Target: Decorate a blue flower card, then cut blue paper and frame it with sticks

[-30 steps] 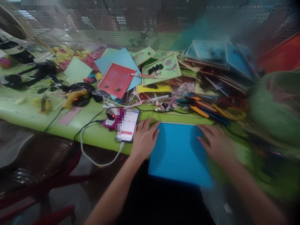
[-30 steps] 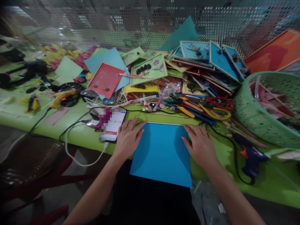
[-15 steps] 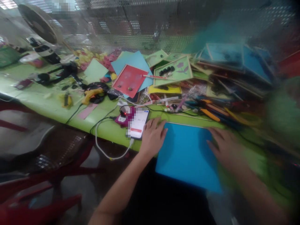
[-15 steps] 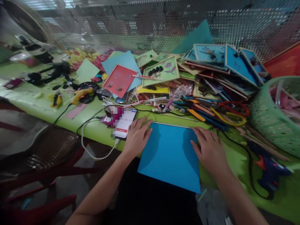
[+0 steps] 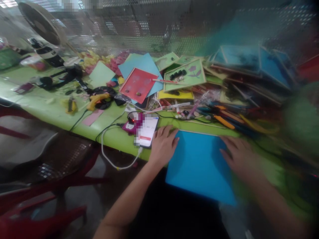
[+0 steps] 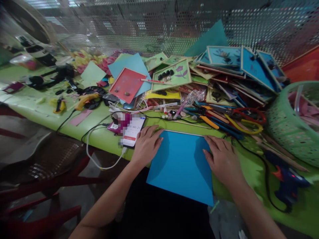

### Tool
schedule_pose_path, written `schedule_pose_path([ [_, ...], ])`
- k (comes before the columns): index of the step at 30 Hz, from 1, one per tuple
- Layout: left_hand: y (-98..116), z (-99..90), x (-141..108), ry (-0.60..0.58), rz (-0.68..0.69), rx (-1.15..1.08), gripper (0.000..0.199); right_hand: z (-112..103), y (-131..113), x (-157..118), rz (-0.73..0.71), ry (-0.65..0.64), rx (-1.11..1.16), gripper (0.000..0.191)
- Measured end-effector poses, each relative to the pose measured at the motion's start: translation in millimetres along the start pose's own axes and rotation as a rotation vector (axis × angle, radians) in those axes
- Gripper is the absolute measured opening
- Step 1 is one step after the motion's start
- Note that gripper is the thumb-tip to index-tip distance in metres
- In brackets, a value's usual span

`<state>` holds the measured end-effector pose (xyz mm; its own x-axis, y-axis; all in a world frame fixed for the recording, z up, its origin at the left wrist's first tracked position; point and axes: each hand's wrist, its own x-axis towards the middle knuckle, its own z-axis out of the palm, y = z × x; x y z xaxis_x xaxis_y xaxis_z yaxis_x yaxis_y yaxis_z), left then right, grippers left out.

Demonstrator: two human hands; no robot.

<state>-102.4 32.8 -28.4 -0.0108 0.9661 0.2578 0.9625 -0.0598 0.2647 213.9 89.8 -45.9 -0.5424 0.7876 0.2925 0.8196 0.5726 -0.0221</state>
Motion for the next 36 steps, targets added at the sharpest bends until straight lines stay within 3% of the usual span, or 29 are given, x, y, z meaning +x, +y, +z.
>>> schedule_pose_path([
  [8,0,0.2,-2,0.0,-0.024,-0.02,0.042,6,3,-3,0.007,0.002,0.011,0.058],
  [36,-3,3.8,-1,-0.021,0.036,-0.012,0.043,-4,-3,0,0.031,-0.024,0.018,0.058],
])
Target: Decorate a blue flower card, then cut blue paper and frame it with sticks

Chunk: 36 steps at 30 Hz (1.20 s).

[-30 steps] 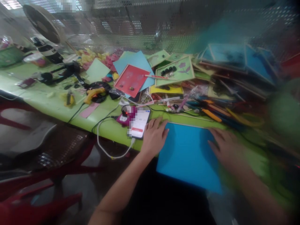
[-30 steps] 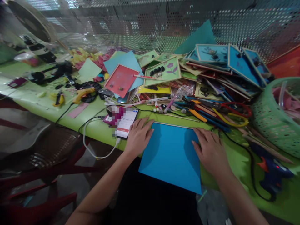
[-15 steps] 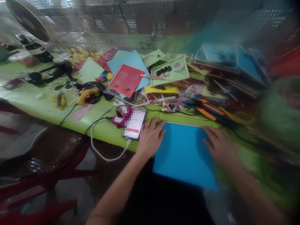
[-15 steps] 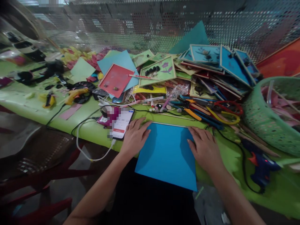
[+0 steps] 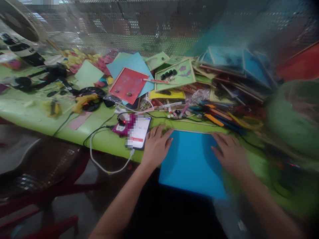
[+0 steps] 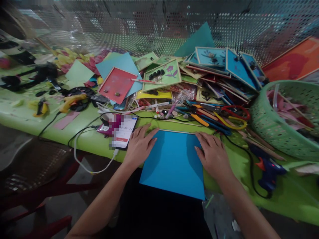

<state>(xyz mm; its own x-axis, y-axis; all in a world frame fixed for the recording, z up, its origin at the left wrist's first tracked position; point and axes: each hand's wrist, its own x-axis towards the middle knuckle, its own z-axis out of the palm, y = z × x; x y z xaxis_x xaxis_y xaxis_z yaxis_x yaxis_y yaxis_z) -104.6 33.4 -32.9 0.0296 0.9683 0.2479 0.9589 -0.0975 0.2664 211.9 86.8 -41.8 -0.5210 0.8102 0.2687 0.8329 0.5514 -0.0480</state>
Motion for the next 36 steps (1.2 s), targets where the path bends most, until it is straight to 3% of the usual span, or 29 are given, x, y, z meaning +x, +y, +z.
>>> schedule_pose_path([
  [36,0.3,-0.4,0.3,0.0,-0.014,0.035,0.042,0.3,-0.4,1.9,-0.011,0.01,0.006,0.053],
])
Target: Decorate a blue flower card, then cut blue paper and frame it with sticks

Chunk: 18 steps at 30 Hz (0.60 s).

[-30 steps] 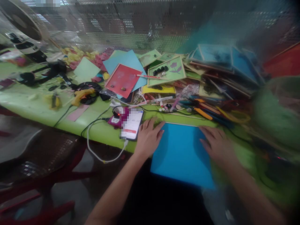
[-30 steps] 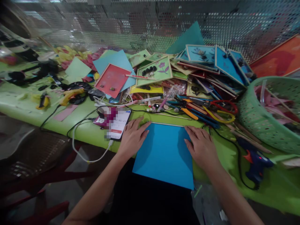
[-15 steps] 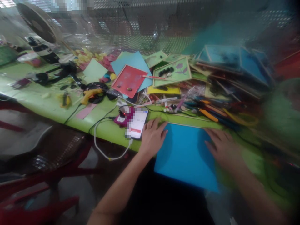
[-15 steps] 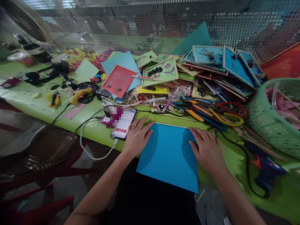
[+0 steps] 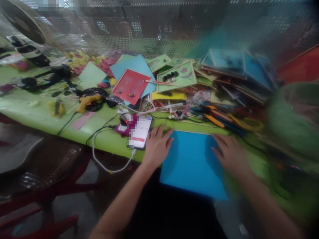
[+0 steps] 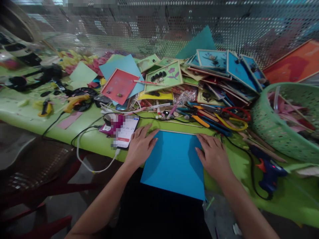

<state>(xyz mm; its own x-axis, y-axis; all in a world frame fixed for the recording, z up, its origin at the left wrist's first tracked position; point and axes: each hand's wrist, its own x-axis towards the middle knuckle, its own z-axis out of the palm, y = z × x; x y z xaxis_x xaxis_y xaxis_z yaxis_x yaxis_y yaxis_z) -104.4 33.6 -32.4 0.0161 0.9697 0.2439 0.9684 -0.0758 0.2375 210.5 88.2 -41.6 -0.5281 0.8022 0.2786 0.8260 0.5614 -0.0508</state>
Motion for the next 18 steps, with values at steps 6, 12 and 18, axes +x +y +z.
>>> schedule_pose_path([
  [6,0.8,0.2,-0.3,0.012,0.012,0.018,0.044,-0.3,-0.1,-1.2,0.006,0.014,-0.001,0.054],
  [12,2.0,-0.3,0.1,0.005,0.009,0.02,0.044,0.3,-0.3,-0.5,-0.008,0.017,0.028,0.054],
  [18,2.0,-2.4,-0.7,0.038,-0.033,-0.005,0.043,2.7,2.0,-2.3,-0.007,0.023,0.031,0.054],
])
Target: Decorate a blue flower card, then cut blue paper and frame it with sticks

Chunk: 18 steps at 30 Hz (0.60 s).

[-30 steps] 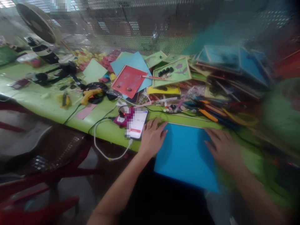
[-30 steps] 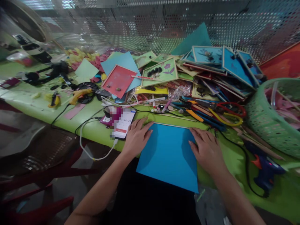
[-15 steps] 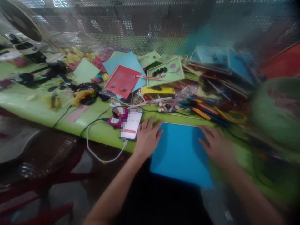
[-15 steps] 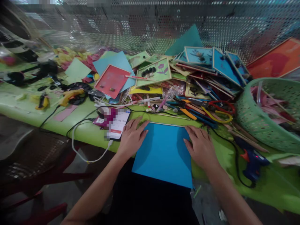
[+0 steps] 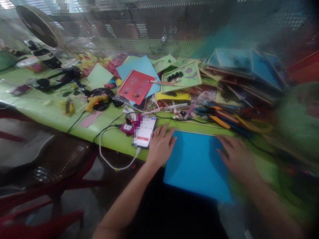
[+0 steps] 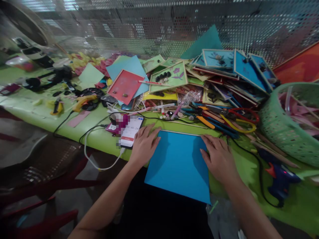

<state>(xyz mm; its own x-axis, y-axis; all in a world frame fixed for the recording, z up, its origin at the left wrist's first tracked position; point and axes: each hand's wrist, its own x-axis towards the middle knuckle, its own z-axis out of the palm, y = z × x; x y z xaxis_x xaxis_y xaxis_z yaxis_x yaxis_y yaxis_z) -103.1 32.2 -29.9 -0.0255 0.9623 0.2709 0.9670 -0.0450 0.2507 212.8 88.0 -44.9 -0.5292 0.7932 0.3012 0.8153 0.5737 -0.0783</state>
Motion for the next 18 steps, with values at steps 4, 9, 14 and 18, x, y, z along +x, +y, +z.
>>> schedule_pose_path([
  [4,0.1,-0.2,-0.7,0.016,-0.028,-0.011,0.042,2.5,2.6,-1.3,0.003,0.004,0.003,0.055],
  [9,1.1,-0.6,0.2,-0.016,-0.01,-0.015,0.04,4.0,3.6,-0.8,-0.008,-0.003,0.006,0.057],
  [14,0.8,-0.4,1.3,-0.022,0.004,-0.018,0.04,3.3,2.3,-0.1,-0.014,-0.001,-0.012,0.056],
  [18,-0.1,1.1,0.8,0.005,0.02,-0.015,0.04,1.9,2.3,0.4,-0.006,0.002,0.001,0.055],
])
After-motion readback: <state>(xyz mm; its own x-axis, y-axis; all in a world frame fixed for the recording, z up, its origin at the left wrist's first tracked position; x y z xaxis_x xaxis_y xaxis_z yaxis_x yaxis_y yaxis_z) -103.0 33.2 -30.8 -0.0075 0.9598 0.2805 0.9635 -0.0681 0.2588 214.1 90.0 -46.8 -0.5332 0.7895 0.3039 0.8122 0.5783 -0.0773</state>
